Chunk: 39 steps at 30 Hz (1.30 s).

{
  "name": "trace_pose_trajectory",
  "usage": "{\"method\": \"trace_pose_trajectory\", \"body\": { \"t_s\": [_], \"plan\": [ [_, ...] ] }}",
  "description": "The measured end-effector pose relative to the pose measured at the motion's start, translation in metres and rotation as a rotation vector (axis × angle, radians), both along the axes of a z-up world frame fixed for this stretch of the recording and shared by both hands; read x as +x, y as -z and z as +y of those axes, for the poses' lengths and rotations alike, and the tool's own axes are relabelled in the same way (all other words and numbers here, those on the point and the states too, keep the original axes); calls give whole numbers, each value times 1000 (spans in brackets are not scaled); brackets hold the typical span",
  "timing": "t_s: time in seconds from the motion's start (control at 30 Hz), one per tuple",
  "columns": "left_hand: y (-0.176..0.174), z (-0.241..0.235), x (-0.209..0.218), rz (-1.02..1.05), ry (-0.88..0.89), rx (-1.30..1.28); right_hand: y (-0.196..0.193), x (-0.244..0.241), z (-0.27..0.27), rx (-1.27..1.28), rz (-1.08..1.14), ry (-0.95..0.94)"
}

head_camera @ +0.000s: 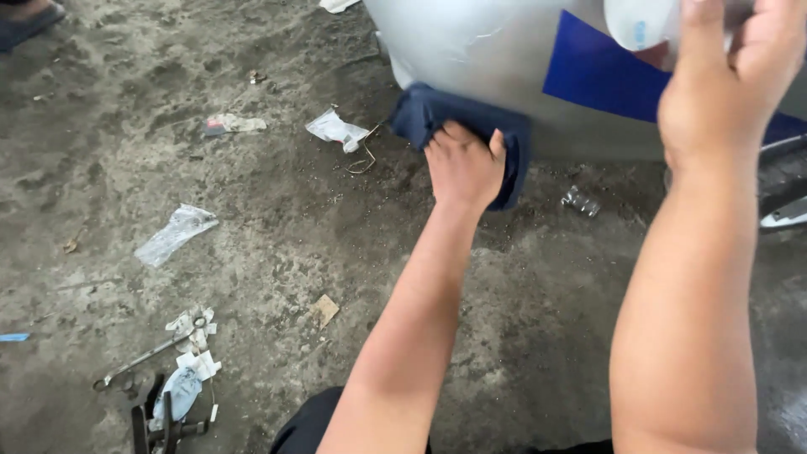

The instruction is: Manual sanding of a car body panel using sandpaper and a cloth to prepare the surface for painting.

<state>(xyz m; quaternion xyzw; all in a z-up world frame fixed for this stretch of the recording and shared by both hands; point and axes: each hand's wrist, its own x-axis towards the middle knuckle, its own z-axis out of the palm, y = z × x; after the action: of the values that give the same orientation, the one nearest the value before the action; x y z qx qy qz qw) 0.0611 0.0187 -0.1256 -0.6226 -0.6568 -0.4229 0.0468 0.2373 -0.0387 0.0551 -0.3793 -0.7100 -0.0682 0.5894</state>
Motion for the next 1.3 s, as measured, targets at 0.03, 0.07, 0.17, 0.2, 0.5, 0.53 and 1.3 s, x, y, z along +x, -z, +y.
{"method": "trace_pose_trajectory", "body": {
  "t_s": [0.03,0.07,0.17,0.2,0.5,0.53,1.3],
  "plan": [
    [8,2,-1,35,-10,-108,8,7,8,-128,136,21],
    [11,3,-4,31,-21,-103,6,2,9,-123,132,10],
    [11,5,-2,6,80,-233,1,2,3,-62,56,-74],
    [8,6,-3,26,104,-243,3,6,3,-88,2,7],
    [-110,-27,-2,-73,224,88,-10,-3,-14,-334,-128,94],
    [-129,-32,-8,-66,299,179,-11,-2,-15,-388,-115,110],
    [-102,-25,-28,-76,301,58,-5,2,-15,-196,-286,86]
  ]
}}
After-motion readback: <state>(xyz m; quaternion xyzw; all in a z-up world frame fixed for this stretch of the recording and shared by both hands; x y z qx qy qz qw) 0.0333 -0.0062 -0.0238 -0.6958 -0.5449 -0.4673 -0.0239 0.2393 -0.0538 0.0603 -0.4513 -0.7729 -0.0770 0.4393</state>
